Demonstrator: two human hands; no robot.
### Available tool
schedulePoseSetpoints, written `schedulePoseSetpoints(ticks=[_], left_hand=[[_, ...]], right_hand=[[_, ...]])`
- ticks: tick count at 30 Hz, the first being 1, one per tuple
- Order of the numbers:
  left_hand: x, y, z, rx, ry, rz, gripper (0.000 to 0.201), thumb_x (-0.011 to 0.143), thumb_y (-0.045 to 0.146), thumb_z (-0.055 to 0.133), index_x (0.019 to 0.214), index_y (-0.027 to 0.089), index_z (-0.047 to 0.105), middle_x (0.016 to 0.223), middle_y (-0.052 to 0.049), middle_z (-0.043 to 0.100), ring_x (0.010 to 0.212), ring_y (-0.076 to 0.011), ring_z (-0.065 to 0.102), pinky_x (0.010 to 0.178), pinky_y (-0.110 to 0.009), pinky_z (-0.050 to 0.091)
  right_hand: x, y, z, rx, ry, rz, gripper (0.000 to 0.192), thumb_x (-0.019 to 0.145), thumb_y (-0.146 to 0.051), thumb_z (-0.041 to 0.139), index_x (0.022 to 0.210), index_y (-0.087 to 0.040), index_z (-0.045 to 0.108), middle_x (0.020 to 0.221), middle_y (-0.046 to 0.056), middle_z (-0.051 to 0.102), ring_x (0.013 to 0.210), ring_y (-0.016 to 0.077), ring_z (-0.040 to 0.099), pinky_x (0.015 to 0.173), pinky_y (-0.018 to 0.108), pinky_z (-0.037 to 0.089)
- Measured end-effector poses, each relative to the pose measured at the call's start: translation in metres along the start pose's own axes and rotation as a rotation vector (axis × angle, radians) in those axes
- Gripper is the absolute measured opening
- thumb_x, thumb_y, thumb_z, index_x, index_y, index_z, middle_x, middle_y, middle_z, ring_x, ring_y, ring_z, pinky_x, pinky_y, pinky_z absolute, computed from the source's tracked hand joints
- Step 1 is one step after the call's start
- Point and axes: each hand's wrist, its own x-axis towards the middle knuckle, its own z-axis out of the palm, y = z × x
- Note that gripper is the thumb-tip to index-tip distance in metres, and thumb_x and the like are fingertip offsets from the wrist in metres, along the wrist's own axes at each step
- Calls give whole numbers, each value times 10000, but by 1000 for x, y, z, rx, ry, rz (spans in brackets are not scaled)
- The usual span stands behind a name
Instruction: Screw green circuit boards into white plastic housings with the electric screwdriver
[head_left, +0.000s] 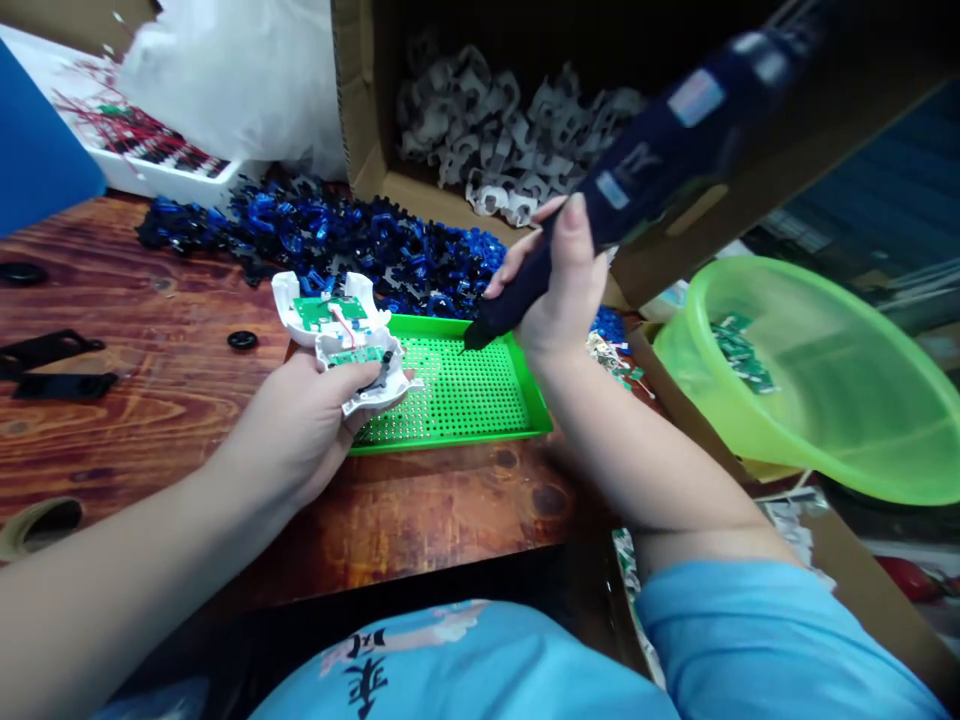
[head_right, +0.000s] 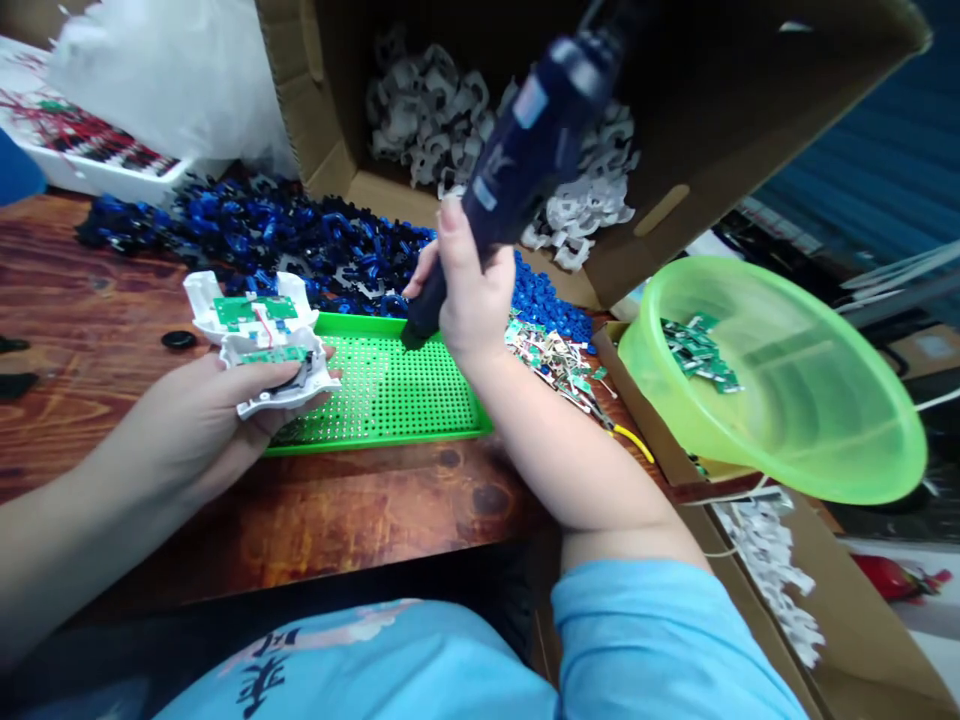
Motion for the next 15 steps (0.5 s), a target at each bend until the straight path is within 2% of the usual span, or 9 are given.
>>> schedulePoseSetpoints(ticks=[2,4,7,10,15], left_hand=[[2,-2,-1,-11,24,10,263,740,-28,653,915,162,703,915,-16,752,787,-141,699,644,-199,599],[3,-3,-1,-18,22,18,317,743,-36,633,980,164,698,918,-22,750,794,-139,699,675,-200,594],[4,-4,-1,-11,-7,52,379,750,-42,614,1063,159,683,910,-26,751,775,-130,695,705,-197,582],[4,-4,0,3,-9,78,412,752,-36,619,1103,173,673,887,-17,754,731,-123,691,684,-190,573],[2,-4,0,17,-10,47,418,743,-46,625,1101,163,681,871,-20,761,761,-135,710,705,-184,568]], right_hand=[[7,8,14,-100,-31,32,394,978,-535,189,850,-244,420,587,-46,472,511,79,569,519,238,453],[10,15,23,-86,-47,0,411,985,-547,187,856,-244,432,567,-64,466,478,50,535,497,221,434],[13,25,29,116,-58,-96,392,933,-619,325,832,-250,412,483,-114,423,371,27,452,395,194,366],[13,32,32,258,-66,-134,444,810,-685,507,802,-249,425,467,-125,461,348,45,474,345,199,361],[10,34,32,366,-47,-128,442,768,-662,596,782,-238,471,460,-122,490,339,61,491,336,198,372]])
